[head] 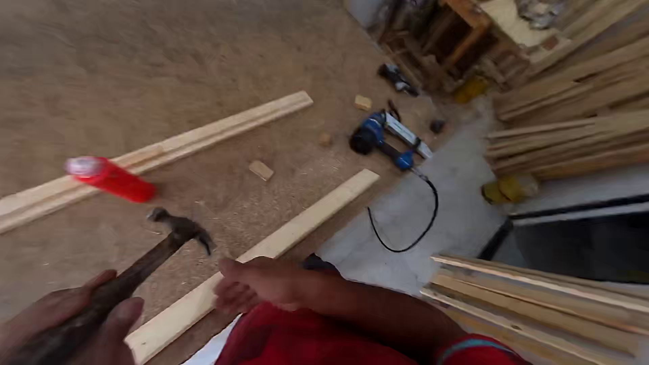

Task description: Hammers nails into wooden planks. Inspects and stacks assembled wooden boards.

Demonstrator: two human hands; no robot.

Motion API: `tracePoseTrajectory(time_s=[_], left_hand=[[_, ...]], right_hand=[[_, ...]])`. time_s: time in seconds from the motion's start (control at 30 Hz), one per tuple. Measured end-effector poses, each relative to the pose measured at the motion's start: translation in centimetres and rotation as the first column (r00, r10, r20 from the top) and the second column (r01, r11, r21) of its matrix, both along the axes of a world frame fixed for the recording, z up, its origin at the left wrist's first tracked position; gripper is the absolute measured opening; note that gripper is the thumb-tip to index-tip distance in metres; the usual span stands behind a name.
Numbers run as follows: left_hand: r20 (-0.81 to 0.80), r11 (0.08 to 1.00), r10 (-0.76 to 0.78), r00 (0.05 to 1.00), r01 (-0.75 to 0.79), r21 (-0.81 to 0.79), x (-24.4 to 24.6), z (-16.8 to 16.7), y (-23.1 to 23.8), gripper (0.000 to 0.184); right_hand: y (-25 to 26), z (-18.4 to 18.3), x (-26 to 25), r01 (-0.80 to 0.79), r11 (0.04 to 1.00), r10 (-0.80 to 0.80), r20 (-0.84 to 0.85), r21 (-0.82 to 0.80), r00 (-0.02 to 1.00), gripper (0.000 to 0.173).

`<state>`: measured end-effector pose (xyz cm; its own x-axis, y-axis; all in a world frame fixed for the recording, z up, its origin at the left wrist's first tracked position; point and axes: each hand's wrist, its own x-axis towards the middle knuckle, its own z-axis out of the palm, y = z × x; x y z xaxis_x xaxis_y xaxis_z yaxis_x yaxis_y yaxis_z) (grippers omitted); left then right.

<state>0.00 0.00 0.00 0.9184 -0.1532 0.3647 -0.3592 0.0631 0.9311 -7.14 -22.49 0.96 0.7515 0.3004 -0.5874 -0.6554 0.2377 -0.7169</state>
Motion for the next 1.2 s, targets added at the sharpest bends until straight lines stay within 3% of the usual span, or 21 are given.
tracePoseTrajectory(time_s=[0.07, 0.17, 0.23, 0.33, 0.4, 0.47, 0.53, 0.6, 0.67, 0.73, 0.83, 0.97, 1.03, 1.13, 1.2], left_hand=[[0.045, 0.995, -0.072, 0.996, 0.075, -0.066, -2.3, -0.5, -5.0, 0.034], [0.143, 0.965, -0.261, 0.955, 0.264, -0.003, -4.4, -2.2, -10.4, 0.036], [0.215, 0.919, -0.367, 0.905, 0.317, 0.236, -4.3, -4.1, -12.8, 0.034], [0.123, 0.745, -0.358, 0.926, 0.203, 0.635, -3.3, -9.1, -14.7, 0.047], [-0.069, 0.551, -0.245, 0.967, 0.197, 0.811, -2.1, -13.2, -14.9, 0.056], [-0.165, 0.411, -0.084, 0.983, 0.185, 0.892, -1.8, -17.1, -14.7, 0.055], [-0.152, 0.315, 0.038, 0.988, 0.133, 0.94, -2.2, -19.5, -15.2, 0.058], [-0.071, 0.242, 0.083, 0.994, 0.049, 0.969, -4.0, -20.2, -15.8, 0.067], [0.076, 0.197, 0.102, 0.992, -0.095, 0.976, -5.7, -20.7, -16.1, 0.073], [0.122, 0.187, 0.116, 0.986, -0.143, 0.972, -6.2, -20.7, -16.4, 0.076], [0.071, 0.165, 0.123, 0.99, -0.091, 0.982, -5.7, -20.8, -16.4, 0.079], [-0.024, 0.107, 0.112, 0.993, 0.012, 0.994, -4.5, -21.2, -16.0, 0.086], [-0.033, 0.098, 0.1, 0.994, 0.023, 0.995, -4.3, -21.1, -16.0, 0.087], [-0.026, 0.1, 0.099, 0.995, 0.016, 0.995, -4.4, -21.0, -16.1, 0.087], [-0.011, 0.098, 0.095, 0.995, 0.002, 0.995, -4.3, -21.0, -16.2, 0.086]], right_hand=[[0.1, -0.6, 0.6, 0.203, 0.959, -0.207, -0.002, 0.196, 0.978, 0.082], [-2.9, -0.2, 1.7, 0.587, 0.752, -0.566, -0.164, 0.298, 0.808, 0.067], [-6.4, -1.2, 1.6, 0.704, 0.655, -0.689, -0.167, 0.274, 0.706, 0.045], [-13.7, -3.1, 0.6, 0.762, 0.648, -0.761, 0.026, -0.006, 0.648, 0.025], [-19.5, -4.4, -0.6, 0.728, 0.631, -0.722, 0.142, -0.268, 0.677, 0.025], [-25.6, -5.2, -3.0, 0.59, 0.611, -0.606, 0.168, -0.528, 0.778, 0.034], [-31.2, -6.0, -5.5, 0.429, 0.562, -0.47, 0.153, -0.707, 0.869, 0.041], [-35.1, -7.0, -8.0, 0.308, 0.541, -0.394, 0.087, -0.783, 0.915, 0.042], [-37.7, -8.1, -9.5, 0.255, 0.542, -0.4, 0.021, -0.801, 0.916, 0.042], [-39.3, -9.1, -10.6, 0.281, 0.559, -0.432, 0.015, -0.78, 0.902, 0.043], [-40.8, -9.8, -12.5, 0.403, 0.616, -0.483, 0.08, -0.677, 0.872, 0.053], [-42.2, -11.1, -13.5, 0.564, 0.598, -0.588, 0.167, -0.57, 0.792, 0.052], [-42.2, -12.8, -13.7, 0.514, 0.652, -0.55, 0.119, -0.557, 0.827, 0.053], [-42.1, -14.7, -13.6, 0.317, 0.785, -0.381, -0.011, -0.533, 0.924, 0.053], [-42.4, -14.1, -13.5, 0.336, 0.798, -0.388, 0.001, -0.501, 0.922, 0.052]])
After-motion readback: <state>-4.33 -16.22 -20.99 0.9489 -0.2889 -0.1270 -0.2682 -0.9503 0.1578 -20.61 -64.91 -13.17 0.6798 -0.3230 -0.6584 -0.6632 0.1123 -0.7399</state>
